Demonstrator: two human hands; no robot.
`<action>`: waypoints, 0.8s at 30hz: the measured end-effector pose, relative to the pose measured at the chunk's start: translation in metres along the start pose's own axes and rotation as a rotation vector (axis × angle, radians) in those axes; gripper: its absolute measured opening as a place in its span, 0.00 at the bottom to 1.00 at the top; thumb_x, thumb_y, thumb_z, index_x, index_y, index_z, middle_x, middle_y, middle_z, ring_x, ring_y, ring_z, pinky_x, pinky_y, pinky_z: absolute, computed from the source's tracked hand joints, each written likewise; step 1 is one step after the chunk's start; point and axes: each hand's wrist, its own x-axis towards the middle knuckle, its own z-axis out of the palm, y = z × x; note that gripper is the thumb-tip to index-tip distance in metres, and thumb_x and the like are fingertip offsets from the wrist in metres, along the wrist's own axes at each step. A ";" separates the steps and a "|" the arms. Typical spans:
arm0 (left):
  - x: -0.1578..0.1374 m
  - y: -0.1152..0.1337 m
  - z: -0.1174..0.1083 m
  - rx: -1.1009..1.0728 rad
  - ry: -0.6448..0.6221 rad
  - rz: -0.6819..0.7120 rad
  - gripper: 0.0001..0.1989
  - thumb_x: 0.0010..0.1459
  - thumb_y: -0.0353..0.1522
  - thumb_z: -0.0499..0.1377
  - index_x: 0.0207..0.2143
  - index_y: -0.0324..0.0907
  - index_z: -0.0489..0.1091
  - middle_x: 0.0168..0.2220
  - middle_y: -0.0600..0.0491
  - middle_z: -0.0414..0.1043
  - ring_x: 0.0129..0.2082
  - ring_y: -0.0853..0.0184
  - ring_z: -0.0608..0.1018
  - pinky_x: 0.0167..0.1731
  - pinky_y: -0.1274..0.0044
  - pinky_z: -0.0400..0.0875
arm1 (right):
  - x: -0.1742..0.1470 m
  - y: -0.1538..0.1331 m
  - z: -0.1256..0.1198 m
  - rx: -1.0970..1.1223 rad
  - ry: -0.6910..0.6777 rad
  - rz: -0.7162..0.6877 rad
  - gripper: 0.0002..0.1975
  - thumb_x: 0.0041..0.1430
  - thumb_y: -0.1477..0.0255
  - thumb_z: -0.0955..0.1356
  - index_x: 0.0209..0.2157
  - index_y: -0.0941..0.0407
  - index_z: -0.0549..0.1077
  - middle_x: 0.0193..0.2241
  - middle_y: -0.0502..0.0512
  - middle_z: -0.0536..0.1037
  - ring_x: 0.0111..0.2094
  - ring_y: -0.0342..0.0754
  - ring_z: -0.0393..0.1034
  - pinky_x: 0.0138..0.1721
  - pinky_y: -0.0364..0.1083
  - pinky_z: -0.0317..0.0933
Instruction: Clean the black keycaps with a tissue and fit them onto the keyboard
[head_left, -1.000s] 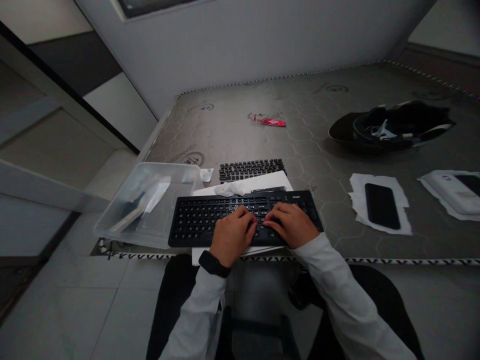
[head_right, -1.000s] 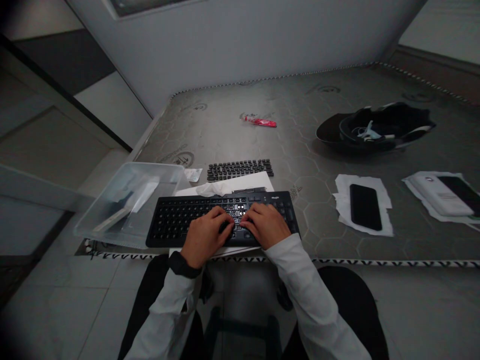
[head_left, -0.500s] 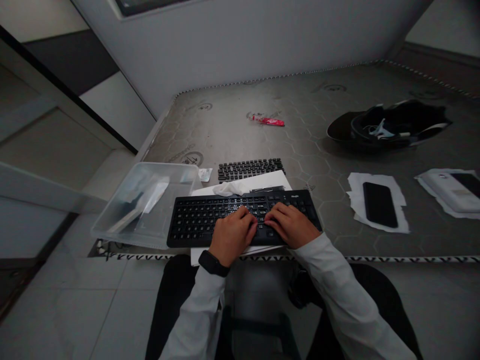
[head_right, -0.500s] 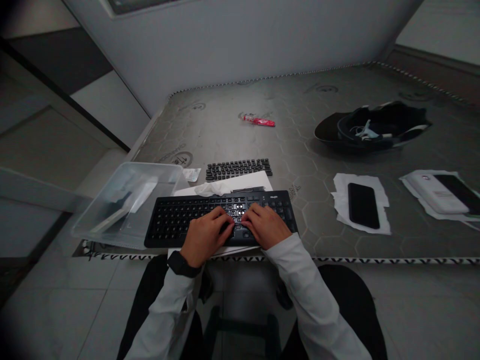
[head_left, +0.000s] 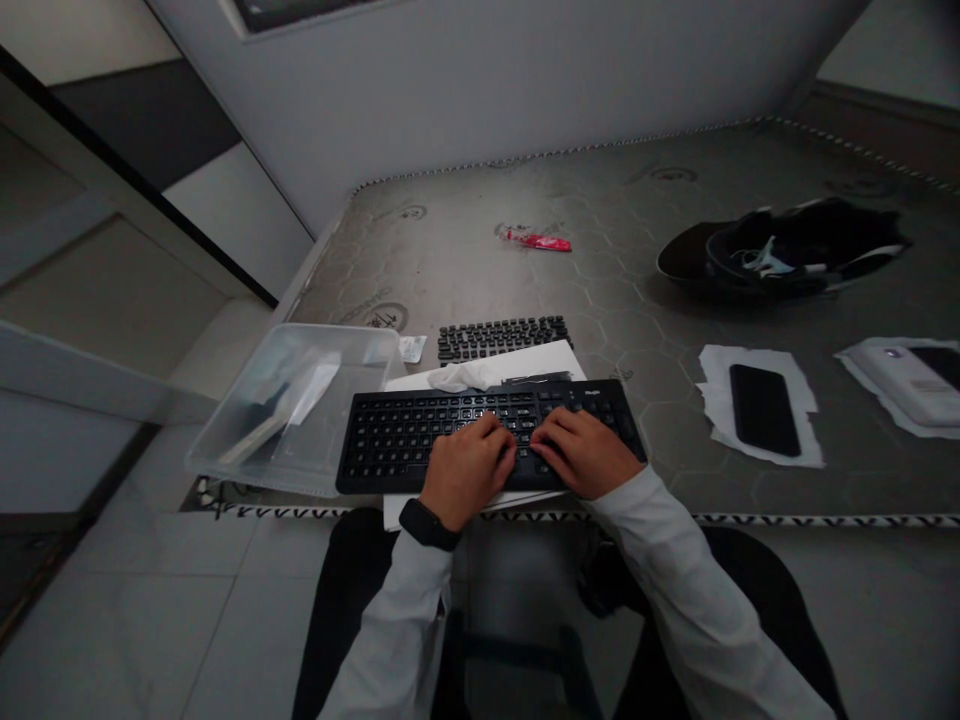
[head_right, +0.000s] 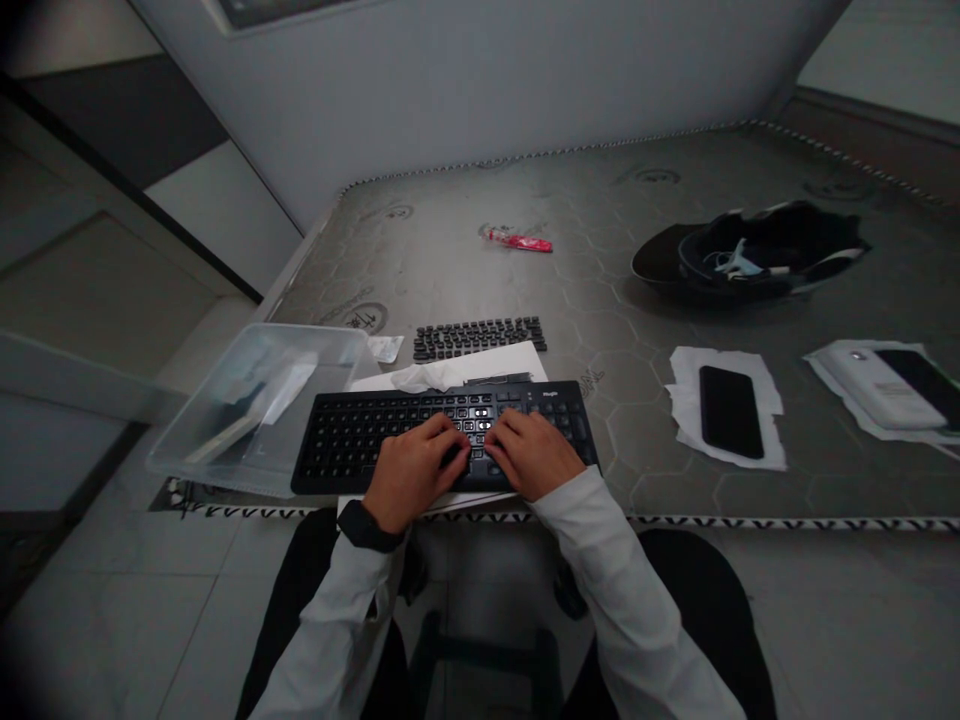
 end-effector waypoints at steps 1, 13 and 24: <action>0.000 -0.001 0.001 -0.006 0.003 0.007 0.08 0.61 0.35 0.52 0.37 0.47 0.71 0.40 0.55 0.70 0.35 0.68 0.74 0.25 0.79 0.60 | -0.001 -0.001 0.000 -0.004 0.015 0.002 0.09 0.62 0.71 0.63 0.34 0.57 0.74 0.34 0.57 0.74 0.33 0.49 0.66 0.37 0.47 0.58; -0.002 -0.003 0.009 0.019 0.029 0.026 0.09 0.62 0.36 0.51 0.35 0.47 0.71 0.38 0.58 0.72 0.34 0.68 0.75 0.23 0.77 0.56 | -0.012 -0.002 0.007 0.020 0.137 0.031 0.11 0.63 0.68 0.62 0.35 0.55 0.75 0.32 0.56 0.77 0.34 0.49 0.68 0.37 0.47 0.56; -0.002 -0.001 0.007 0.078 0.027 0.024 0.09 0.62 0.37 0.51 0.35 0.49 0.70 0.38 0.59 0.72 0.33 0.69 0.75 0.21 0.77 0.54 | -0.009 -0.009 0.009 -0.020 0.158 0.050 0.07 0.62 0.71 0.63 0.33 0.57 0.72 0.32 0.54 0.76 0.34 0.47 0.67 0.38 0.47 0.51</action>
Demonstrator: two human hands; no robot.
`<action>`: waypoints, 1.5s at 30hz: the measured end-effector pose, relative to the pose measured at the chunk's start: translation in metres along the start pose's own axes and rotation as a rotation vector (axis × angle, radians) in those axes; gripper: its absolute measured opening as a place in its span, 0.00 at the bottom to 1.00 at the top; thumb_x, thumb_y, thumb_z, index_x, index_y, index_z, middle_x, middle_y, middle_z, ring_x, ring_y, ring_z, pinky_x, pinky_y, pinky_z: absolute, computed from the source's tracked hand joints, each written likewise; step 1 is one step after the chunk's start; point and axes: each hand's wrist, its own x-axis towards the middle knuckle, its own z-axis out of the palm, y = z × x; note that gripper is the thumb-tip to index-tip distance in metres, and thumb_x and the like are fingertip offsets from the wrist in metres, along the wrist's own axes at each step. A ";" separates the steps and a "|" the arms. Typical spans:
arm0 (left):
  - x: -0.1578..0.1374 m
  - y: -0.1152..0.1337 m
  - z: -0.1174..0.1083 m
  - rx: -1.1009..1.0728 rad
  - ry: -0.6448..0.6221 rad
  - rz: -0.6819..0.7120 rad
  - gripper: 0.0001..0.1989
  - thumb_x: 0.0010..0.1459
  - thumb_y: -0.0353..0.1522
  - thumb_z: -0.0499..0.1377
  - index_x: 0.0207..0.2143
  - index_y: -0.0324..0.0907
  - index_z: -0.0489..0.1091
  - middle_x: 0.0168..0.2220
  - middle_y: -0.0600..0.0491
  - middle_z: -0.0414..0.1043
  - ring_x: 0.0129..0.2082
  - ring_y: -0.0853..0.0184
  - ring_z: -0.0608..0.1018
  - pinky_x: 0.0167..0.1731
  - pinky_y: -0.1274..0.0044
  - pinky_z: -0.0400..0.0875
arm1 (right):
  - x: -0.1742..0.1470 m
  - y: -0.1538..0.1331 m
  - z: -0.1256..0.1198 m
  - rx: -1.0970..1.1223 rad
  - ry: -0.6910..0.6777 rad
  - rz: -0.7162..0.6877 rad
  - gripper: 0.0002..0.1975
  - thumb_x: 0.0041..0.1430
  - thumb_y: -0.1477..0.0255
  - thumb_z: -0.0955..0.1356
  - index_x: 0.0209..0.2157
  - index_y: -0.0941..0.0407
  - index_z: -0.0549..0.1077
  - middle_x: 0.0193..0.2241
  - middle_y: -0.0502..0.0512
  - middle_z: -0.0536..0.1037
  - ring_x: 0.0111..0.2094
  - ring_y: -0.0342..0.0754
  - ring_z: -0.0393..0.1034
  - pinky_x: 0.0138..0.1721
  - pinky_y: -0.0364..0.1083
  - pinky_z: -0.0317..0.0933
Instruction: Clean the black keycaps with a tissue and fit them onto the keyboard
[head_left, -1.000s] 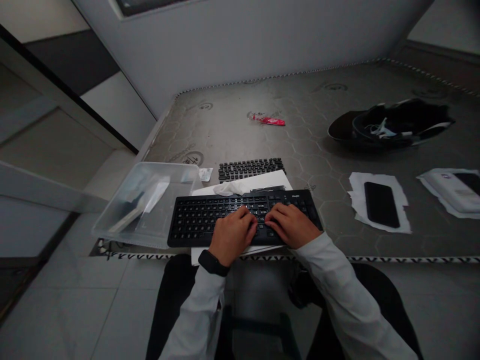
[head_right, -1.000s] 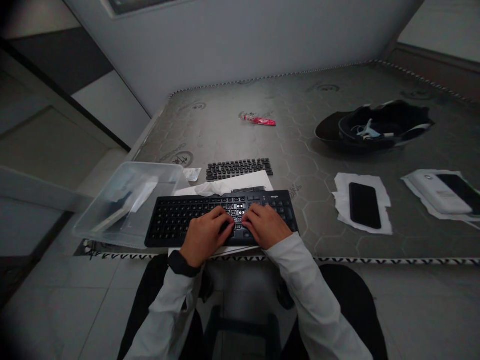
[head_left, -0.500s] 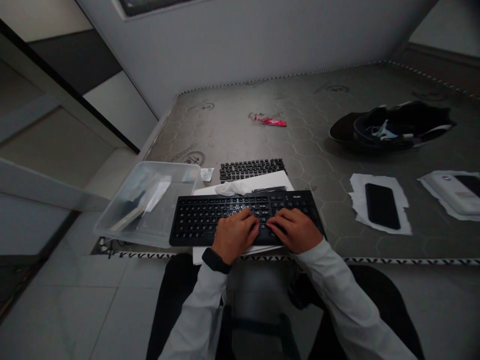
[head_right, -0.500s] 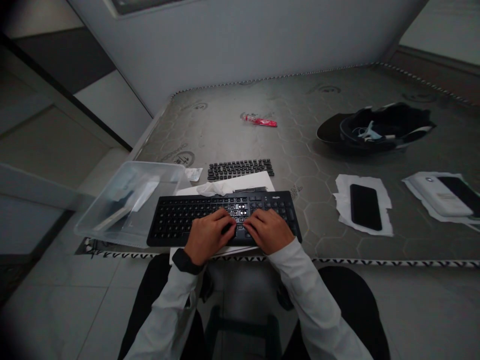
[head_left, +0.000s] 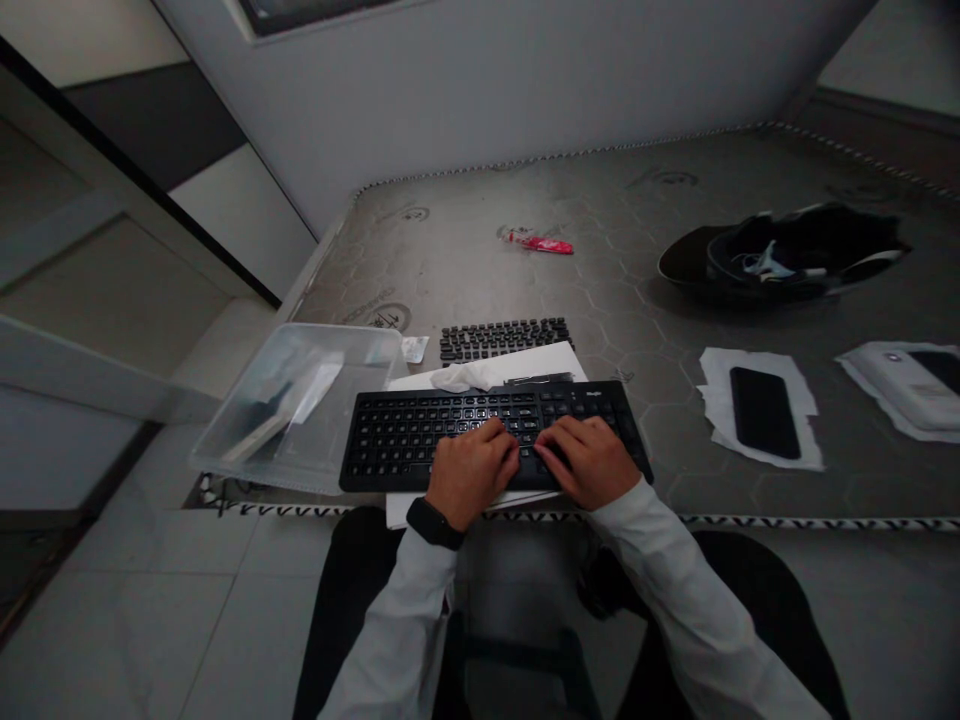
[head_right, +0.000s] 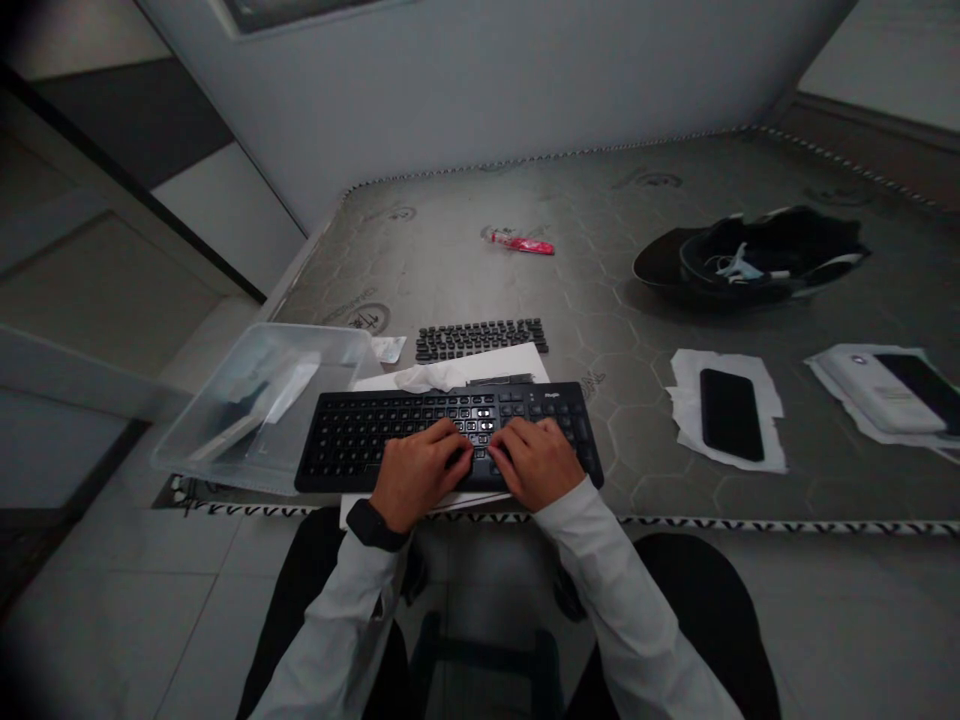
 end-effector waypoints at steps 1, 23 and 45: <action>0.000 0.000 0.000 0.002 -0.003 0.001 0.09 0.62 0.37 0.51 0.35 0.49 0.70 0.38 0.59 0.71 0.33 0.69 0.75 0.21 0.76 0.54 | 0.000 0.000 0.000 0.002 0.006 -0.003 0.07 0.62 0.71 0.63 0.34 0.57 0.72 0.32 0.54 0.76 0.34 0.47 0.67 0.38 0.47 0.51; -0.006 0.011 0.005 0.017 0.025 -0.092 0.10 0.63 0.37 0.49 0.37 0.49 0.70 0.39 0.59 0.71 0.31 0.68 0.75 0.21 0.77 0.59 | -0.005 -0.019 0.009 -0.104 0.041 0.122 0.07 0.60 0.74 0.63 0.35 0.57 0.74 0.31 0.54 0.76 0.33 0.47 0.67 0.38 0.48 0.49; -0.007 0.016 0.003 0.002 -0.012 -0.100 0.11 0.64 0.35 0.48 0.37 0.46 0.70 0.38 0.55 0.71 0.33 0.68 0.75 0.23 0.78 0.61 | -0.009 -0.017 0.006 -0.061 0.051 0.088 0.07 0.61 0.74 0.63 0.34 0.57 0.73 0.32 0.55 0.76 0.35 0.47 0.68 0.38 0.47 0.52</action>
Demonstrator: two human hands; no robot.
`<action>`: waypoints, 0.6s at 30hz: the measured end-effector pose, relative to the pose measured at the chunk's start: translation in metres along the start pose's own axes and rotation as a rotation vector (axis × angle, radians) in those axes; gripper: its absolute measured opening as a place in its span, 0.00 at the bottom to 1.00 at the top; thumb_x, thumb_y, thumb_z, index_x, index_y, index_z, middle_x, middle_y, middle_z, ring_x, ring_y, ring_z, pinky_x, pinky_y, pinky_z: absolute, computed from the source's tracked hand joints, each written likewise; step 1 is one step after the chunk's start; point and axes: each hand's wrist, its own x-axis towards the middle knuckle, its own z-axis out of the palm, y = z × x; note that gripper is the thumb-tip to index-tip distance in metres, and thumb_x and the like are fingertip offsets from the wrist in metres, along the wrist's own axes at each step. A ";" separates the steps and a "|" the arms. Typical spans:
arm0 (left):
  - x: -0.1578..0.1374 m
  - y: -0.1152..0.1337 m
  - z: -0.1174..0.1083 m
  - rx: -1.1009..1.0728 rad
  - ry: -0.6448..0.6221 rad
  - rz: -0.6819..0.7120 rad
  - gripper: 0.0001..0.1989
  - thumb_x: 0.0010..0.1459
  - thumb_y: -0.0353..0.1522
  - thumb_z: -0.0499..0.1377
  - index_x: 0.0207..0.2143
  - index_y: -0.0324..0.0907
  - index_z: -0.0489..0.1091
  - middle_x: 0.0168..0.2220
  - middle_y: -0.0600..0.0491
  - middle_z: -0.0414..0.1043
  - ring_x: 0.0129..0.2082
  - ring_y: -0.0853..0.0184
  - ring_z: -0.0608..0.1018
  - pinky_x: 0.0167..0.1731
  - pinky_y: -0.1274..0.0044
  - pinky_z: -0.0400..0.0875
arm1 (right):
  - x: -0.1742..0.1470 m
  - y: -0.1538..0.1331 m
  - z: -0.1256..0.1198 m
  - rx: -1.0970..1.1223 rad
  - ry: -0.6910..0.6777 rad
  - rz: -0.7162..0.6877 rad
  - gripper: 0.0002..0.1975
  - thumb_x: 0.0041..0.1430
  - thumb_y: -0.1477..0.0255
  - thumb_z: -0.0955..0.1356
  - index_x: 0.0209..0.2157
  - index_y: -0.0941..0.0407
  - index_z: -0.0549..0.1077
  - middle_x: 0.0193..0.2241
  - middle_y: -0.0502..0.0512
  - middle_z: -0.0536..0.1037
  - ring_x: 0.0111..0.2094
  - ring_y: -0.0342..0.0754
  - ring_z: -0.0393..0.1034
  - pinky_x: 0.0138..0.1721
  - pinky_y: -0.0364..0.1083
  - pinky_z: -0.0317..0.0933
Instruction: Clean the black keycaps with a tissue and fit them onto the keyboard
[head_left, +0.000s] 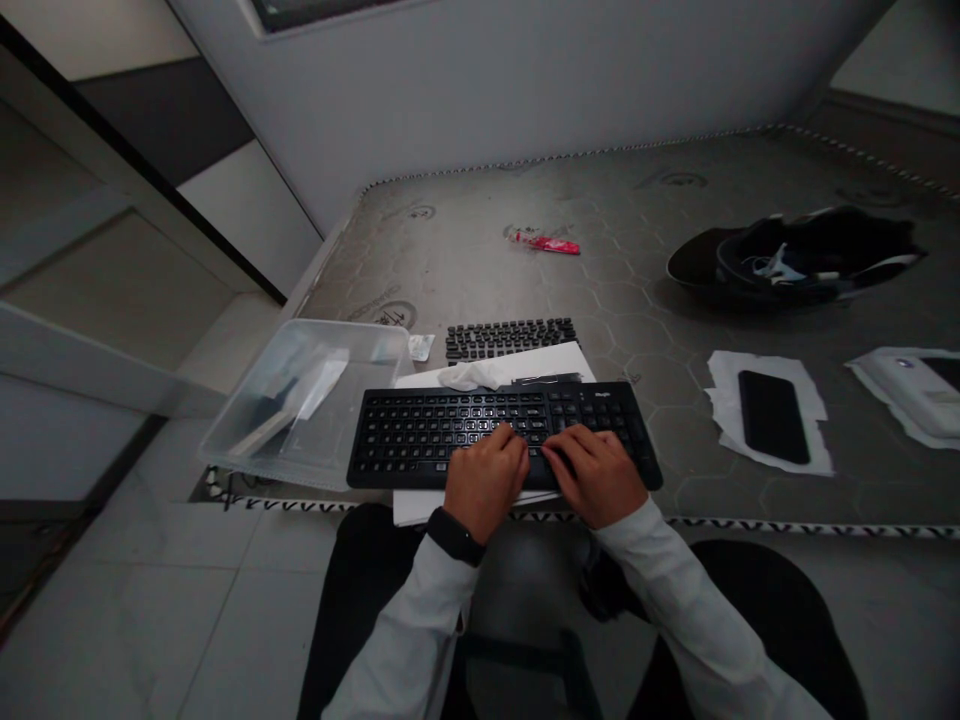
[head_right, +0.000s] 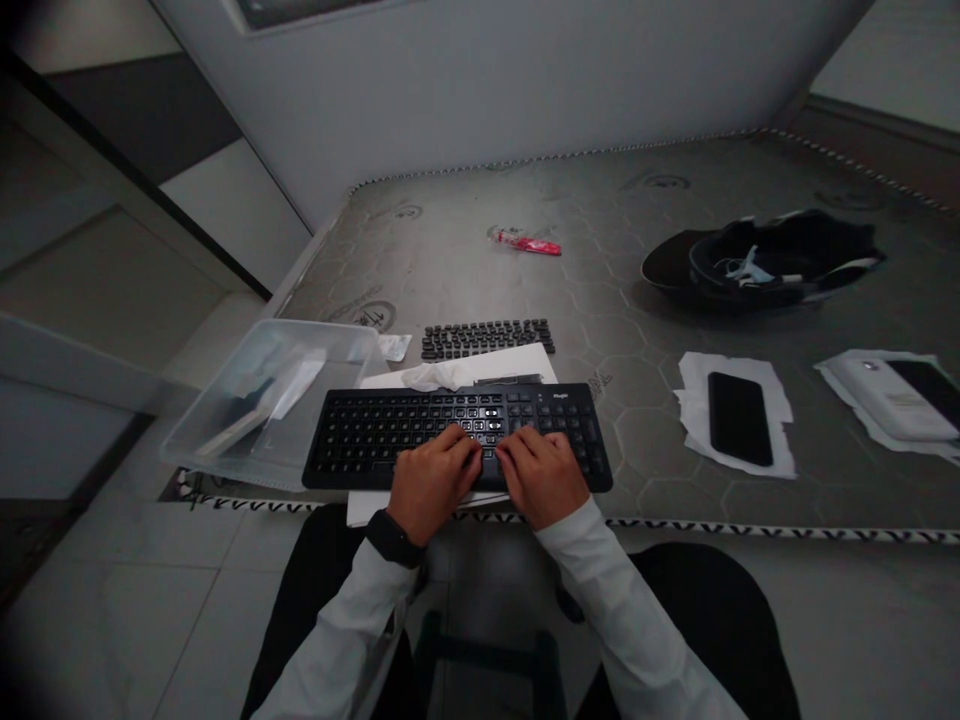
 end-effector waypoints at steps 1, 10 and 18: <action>0.000 0.001 0.000 -0.001 -0.004 -0.010 0.11 0.64 0.35 0.48 0.37 0.46 0.70 0.38 0.55 0.71 0.33 0.68 0.75 0.23 0.78 0.61 | 0.001 -0.001 0.000 -0.007 -0.004 0.003 0.07 0.60 0.74 0.63 0.34 0.57 0.73 0.32 0.55 0.76 0.36 0.47 0.68 0.38 0.47 0.52; -0.002 0.009 0.004 -0.016 0.008 -0.114 0.11 0.64 0.35 0.48 0.36 0.46 0.69 0.37 0.55 0.70 0.31 0.68 0.75 0.23 0.79 0.60 | 0.000 -0.016 0.007 -0.053 0.083 0.200 0.05 0.56 0.73 0.66 0.30 0.56 0.75 0.28 0.53 0.77 0.31 0.47 0.69 0.36 0.46 0.52; -0.004 0.015 0.003 -0.054 0.010 -0.192 0.10 0.63 0.36 0.49 0.34 0.45 0.69 0.36 0.55 0.71 0.30 0.69 0.76 0.22 0.78 0.60 | 0.003 -0.024 0.010 -0.072 0.100 0.316 0.06 0.55 0.74 0.65 0.26 0.56 0.74 0.25 0.53 0.77 0.28 0.47 0.69 0.33 0.47 0.52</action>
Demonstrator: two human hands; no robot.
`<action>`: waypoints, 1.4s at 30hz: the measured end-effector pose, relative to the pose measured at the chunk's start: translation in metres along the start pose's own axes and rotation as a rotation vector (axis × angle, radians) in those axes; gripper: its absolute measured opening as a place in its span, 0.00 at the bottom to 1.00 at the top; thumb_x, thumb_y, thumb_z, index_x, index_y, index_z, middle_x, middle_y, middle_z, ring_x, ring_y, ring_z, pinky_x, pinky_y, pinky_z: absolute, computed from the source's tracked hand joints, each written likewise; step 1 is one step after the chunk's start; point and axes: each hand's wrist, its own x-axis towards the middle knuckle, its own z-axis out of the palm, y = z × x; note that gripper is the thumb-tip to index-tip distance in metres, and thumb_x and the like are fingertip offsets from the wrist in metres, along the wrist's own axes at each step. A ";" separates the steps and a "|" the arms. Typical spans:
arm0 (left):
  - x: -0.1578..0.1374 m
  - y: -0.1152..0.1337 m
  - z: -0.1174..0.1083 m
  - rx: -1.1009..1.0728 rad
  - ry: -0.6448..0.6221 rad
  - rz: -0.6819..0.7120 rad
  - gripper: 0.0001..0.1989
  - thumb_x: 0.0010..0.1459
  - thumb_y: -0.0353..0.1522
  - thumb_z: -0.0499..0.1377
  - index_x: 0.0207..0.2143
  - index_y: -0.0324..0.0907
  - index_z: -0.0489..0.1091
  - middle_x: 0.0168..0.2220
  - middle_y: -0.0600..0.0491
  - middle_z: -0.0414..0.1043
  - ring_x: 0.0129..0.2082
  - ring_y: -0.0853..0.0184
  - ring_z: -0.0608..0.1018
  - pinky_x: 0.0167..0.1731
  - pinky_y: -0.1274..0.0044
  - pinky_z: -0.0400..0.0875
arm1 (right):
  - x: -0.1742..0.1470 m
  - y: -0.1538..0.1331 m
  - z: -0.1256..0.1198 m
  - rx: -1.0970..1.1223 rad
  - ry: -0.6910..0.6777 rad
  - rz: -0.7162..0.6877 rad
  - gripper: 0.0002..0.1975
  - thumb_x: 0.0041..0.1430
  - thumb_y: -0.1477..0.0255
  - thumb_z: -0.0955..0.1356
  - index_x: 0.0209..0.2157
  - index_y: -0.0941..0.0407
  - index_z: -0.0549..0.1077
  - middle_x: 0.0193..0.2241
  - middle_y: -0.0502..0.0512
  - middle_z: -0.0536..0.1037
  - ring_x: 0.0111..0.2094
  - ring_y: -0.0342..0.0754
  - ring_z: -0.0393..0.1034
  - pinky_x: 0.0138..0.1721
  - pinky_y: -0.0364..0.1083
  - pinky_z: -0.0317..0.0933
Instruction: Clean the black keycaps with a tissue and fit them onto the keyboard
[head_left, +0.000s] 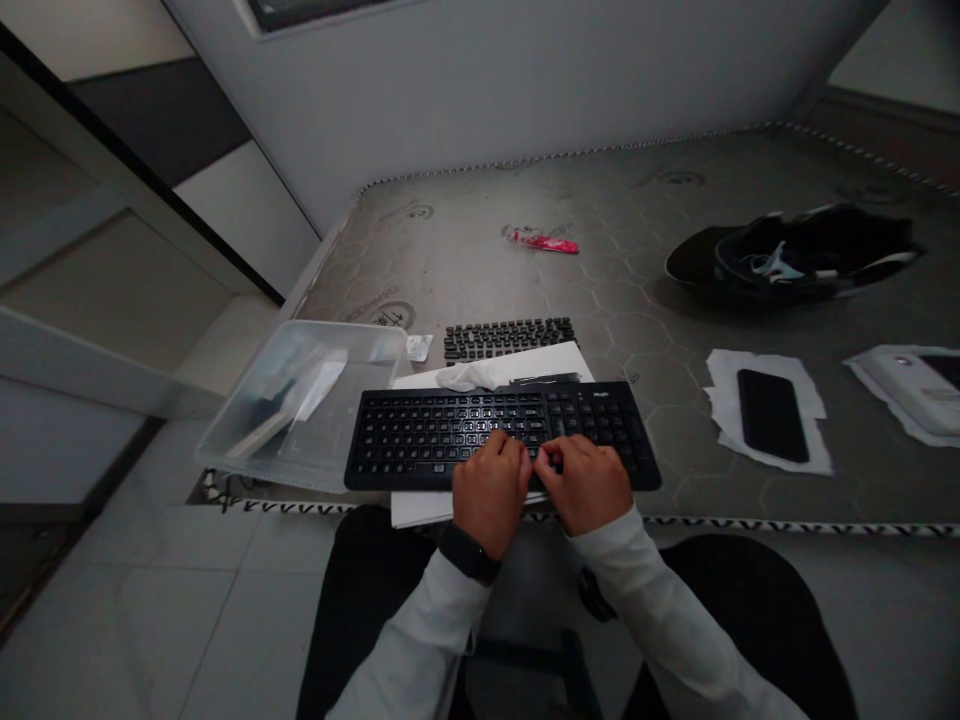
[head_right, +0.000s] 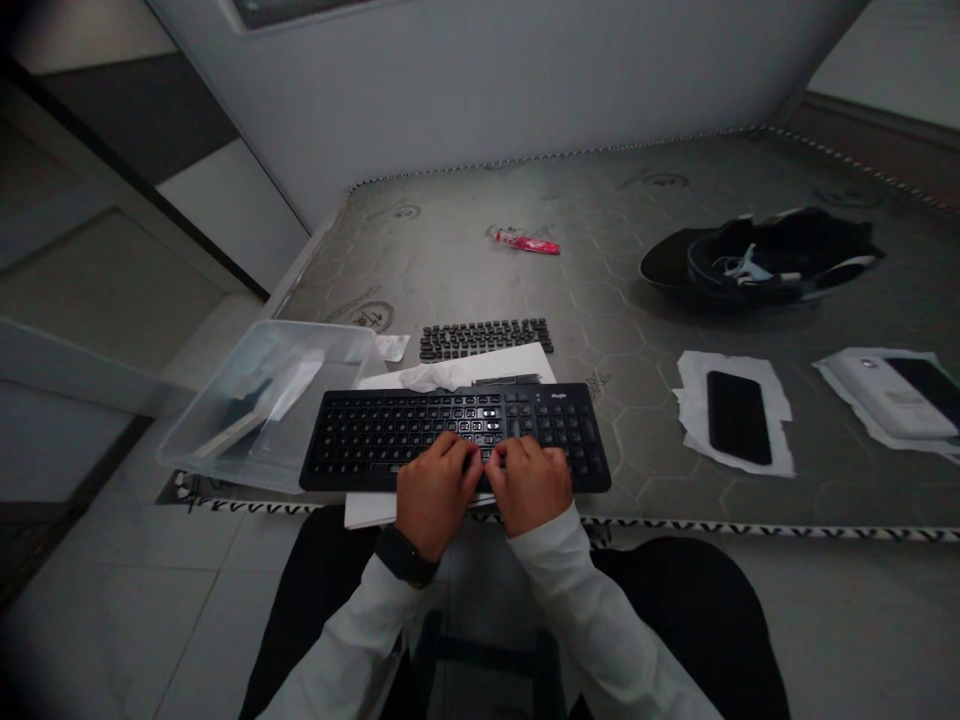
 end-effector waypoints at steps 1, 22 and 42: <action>0.000 0.000 0.000 -0.005 -0.002 -0.004 0.11 0.64 0.36 0.49 0.34 0.45 0.69 0.36 0.55 0.71 0.30 0.69 0.76 0.23 0.79 0.60 | 0.001 0.000 0.000 0.002 -0.006 -0.002 0.06 0.54 0.74 0.65 0.25 0.56 0.73 0.24 0.53 0.76 0.27 0.47 0.69 0.33 0.47 0.53; -0.005 -0.015 0.001 0.040 -0.074 0.186 0.08 0.63 0.30 0.51 0.42 0.48 0.67 0.40 0.55 0.70 0.34 0.69 0.75 0.29 0.79 0.66 | 0.005 0.005 0.004 0.013 -0.115 -0.103 0.07 0.55 0.76 0.64 0.24 0.56 0.68 0.22 0.50 0.74 0.25 0.45 0.68 0.31 0.45 0.52; -0.005 -0.026 0.019 -0.108 0.101 0.241 0.13 0.66 0.34 0.46 0.44 0.46 0.69 0.41 0.54 0.73 0.38 0.70 0.75 0.38 0.80 0.68 | 0.004 0.014 -0.011 0.033 -0.184 -0.223 0.07 0.61 0.72 0.64 0.34 0.56 0.74 0.30 0.54 0.77 0.33 0.48 0.69 0.38 0.48 0.50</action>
